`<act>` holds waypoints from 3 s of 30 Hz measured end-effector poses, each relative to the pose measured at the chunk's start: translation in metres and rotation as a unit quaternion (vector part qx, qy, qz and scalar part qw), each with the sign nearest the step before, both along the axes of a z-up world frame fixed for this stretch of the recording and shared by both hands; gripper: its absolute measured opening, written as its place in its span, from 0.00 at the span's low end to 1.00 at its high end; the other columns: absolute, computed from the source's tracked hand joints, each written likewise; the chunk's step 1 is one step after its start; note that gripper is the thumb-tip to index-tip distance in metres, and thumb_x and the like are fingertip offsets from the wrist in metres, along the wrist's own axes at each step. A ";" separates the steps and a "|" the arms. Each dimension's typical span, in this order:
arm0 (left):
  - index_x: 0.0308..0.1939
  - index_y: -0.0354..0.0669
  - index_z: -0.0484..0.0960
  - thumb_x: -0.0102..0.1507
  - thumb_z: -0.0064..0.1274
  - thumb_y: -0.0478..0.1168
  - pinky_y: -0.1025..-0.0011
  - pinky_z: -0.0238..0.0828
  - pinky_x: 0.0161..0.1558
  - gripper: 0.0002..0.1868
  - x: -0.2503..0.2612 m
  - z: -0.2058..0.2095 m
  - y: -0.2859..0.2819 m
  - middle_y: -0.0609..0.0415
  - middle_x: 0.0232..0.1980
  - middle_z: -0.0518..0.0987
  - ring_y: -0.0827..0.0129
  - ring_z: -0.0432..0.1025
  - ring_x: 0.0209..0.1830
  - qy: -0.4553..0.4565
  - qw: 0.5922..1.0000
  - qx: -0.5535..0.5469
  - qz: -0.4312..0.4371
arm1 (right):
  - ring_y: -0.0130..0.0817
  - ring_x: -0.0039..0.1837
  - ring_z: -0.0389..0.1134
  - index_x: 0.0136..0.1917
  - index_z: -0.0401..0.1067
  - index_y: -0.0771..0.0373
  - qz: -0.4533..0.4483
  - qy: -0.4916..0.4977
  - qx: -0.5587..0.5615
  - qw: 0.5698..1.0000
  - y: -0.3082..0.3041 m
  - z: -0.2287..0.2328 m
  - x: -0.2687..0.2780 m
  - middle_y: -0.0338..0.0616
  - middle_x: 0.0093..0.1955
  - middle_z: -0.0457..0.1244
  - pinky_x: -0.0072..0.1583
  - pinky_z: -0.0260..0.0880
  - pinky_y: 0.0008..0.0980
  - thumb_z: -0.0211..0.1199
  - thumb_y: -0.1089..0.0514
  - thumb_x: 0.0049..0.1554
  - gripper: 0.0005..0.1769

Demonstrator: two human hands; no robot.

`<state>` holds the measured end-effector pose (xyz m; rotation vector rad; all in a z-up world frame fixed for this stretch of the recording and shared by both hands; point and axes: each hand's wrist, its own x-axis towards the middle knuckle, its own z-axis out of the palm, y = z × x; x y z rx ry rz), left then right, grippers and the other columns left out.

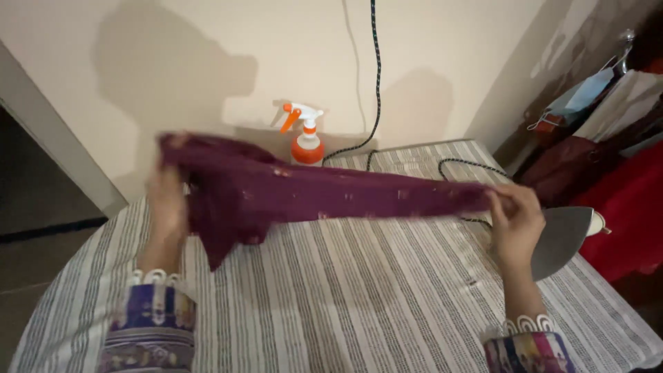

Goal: Spreading a purple garment on an ironing board and spraying it with water to prepare for ironing.

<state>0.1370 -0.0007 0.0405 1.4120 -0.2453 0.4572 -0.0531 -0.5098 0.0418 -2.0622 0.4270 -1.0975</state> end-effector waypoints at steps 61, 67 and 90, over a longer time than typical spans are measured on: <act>0.32 0.41 0.85 0.61 0.63 0.47 0.65 0.73 0.32 0.12 -0.246 -0.138 0.002 0.52 0.34 0.79 0.60 0.76 0.30 -0.065 0.839 0.538 0.049 | 0.48 0.49 0.67 0.45 0.81 0.57 0.010 0.245 -0.297 0.923 0.008 -0.192 -0.150 0.48 0.43 0.68 0.58 0.69 0.45 0.60 0.68 0.52 0.12; 0.37 0.42 0.84 0.65 0.62 0.42 0.63 0.74 0.42 0.08 -0.194 -0.116 -0.008 0.52 0.39 0.80 0.58 0.76 0.40 -0.140 0.804 0.547 0.184 | 0.50 0.57 0.68 0.47 0.79 0.59 0.097 0.220 -0.228 0.944 0.052 -0.180 -0.101 0.48 0.51 0.69 0.60 0.69 0.46 0.61 0.66 0.54 0.10; 0.56 0.53 0.72 0.70 0.53 0.39 0.51 0.73 0.43 0.11 -0.053 -0.186 0.071 0.47 0.49 0.83 0.46 0.77 0.41 0.106 0.823 0.511 0.224 | 0.35 0.34 0.70 0.57 0.79 0.70 0.399 0.445 0.079 0.798 0.244 -0.207 0.205 0.58 0.40 0.71 0.36 0.70 0.33 0.71 0.57 0.54 0.20</act>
